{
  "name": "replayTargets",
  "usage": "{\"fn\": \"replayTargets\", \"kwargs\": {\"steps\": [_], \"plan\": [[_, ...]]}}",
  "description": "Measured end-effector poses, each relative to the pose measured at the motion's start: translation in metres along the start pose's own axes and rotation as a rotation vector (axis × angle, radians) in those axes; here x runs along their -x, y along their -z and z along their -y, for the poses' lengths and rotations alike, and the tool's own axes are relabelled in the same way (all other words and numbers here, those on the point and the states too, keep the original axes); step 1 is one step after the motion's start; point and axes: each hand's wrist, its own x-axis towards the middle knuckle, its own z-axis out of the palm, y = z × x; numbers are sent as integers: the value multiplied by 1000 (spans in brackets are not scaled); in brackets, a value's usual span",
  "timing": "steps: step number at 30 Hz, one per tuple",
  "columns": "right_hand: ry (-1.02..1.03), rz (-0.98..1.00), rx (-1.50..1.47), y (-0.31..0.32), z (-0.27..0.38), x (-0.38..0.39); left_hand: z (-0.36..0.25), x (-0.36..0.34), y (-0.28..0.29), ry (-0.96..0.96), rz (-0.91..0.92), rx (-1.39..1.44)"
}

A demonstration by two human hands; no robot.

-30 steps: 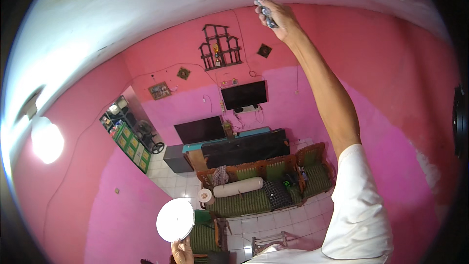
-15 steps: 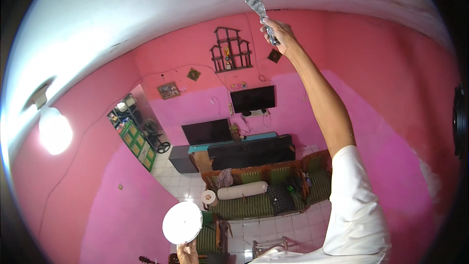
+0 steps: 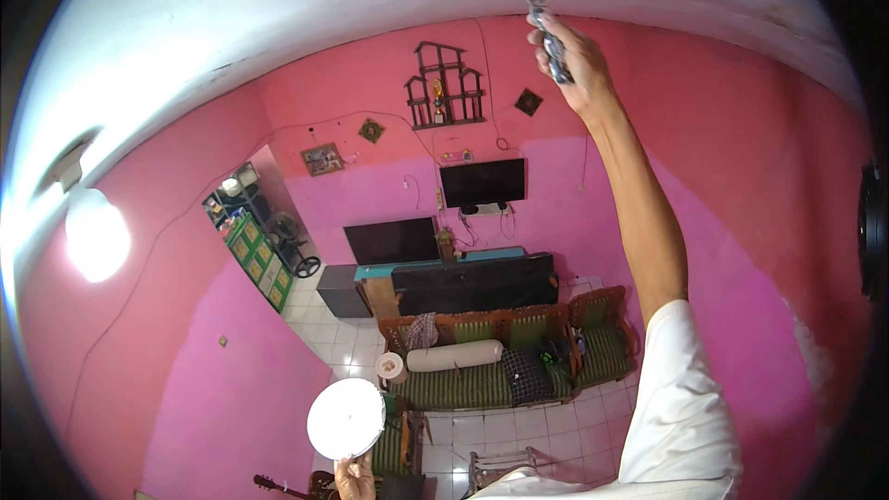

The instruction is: The person uses a putty knife to scrape loose material from a damaged section of a ceiling and applies filler from a white plate.

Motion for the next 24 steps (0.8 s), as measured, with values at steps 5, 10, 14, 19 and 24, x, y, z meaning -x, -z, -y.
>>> {"fn": "replayTargets", "kwargs": {"steps": [5,10,14,19,24], "plan": [[-7,-50,54,20,-14,10,5,1,2,8,8,10],[-87,-103,155,38,-49,-35,9,-6,14,11,20,46],[-66,-79,106,37,-55,-56,11,0,10,-10,6,20],[-37,-100,122,34,-40,-63,11,-2,7,-5,-1,38],[-1,-69,174,33,-10,-34,8,-1,2,-10,23,10]]}}
